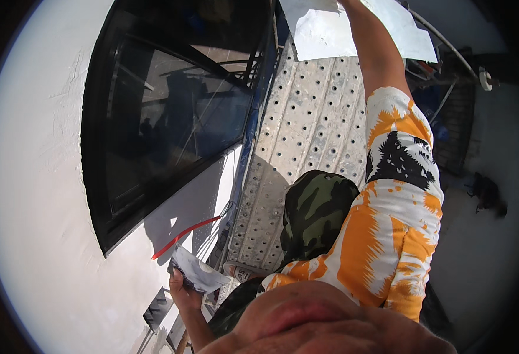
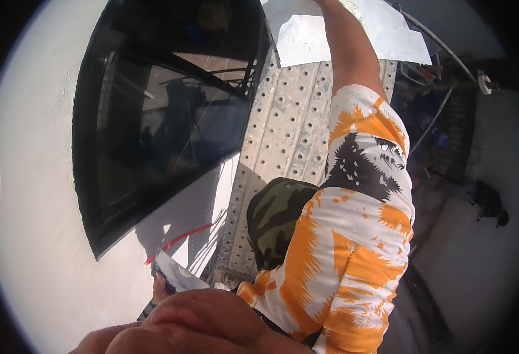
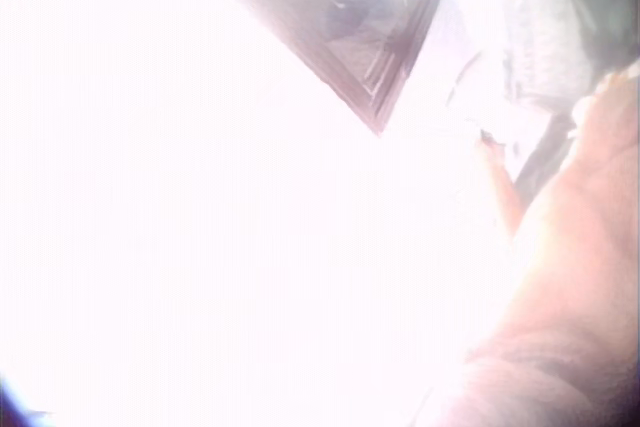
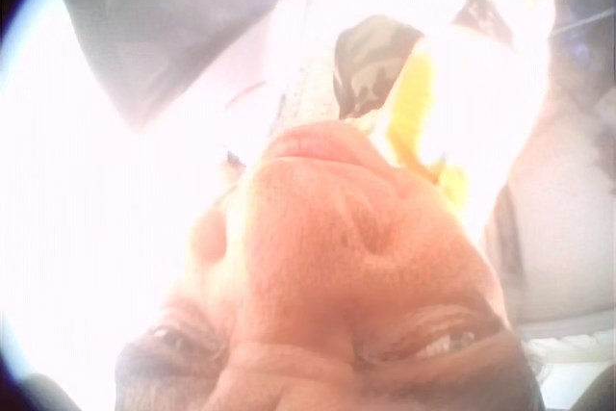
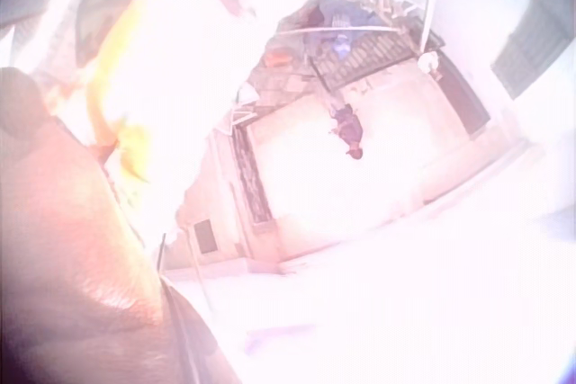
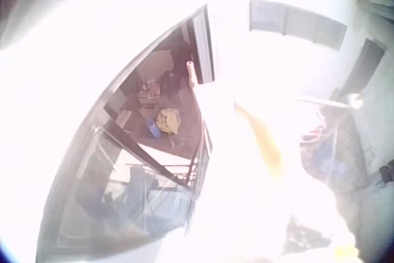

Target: The person scoops white plaster from a board onto a trowel and applies it to a wall surface using a putty knife. They repeatedly transfer material and smooth the wall near a window frame.

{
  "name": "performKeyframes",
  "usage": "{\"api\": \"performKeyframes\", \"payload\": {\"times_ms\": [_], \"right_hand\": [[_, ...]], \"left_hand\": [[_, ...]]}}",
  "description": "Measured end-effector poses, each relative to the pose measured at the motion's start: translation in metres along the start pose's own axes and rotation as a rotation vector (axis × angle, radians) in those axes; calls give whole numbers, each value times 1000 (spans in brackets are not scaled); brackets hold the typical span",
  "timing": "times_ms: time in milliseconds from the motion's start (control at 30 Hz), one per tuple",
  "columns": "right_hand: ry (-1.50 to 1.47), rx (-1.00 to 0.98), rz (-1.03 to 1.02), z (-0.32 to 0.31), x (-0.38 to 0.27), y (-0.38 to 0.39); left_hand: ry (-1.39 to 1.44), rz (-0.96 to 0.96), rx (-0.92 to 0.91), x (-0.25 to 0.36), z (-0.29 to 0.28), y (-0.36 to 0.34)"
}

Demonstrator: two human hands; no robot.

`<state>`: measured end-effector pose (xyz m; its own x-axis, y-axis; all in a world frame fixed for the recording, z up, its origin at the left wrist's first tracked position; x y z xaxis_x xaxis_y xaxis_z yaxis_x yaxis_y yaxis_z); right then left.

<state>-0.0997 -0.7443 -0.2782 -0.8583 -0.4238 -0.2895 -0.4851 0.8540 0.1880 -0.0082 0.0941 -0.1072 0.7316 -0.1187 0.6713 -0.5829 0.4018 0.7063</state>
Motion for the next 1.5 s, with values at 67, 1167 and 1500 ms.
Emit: {"api": "performKeyframes", "payload": {"times_ms": [67, 1167, 1500], "right_hand": [[18, -18, -20, 9, -4, -8], [-1844, 31, -431, 29, 138, 149], [-1983, 69, -741, -11, -65, 330]], "left_hand": [[-34, -60, -32, -6, 11, -8], [117, 101, -232, -30, 140, -164], [315, 32, -388, -46, 340, -210]]}}
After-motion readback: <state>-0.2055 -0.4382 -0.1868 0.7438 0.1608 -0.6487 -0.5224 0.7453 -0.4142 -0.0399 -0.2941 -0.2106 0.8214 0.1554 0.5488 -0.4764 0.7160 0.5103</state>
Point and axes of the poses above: each hand's wrist, its own y-axis away from the middle knuckle, its own z-axis out of the palm, x = y × z, the point moved 5 cm from there along -y, towards the middle knuckle, and after that the axes turned 12 degrees about -x, right-handed, at the moved point
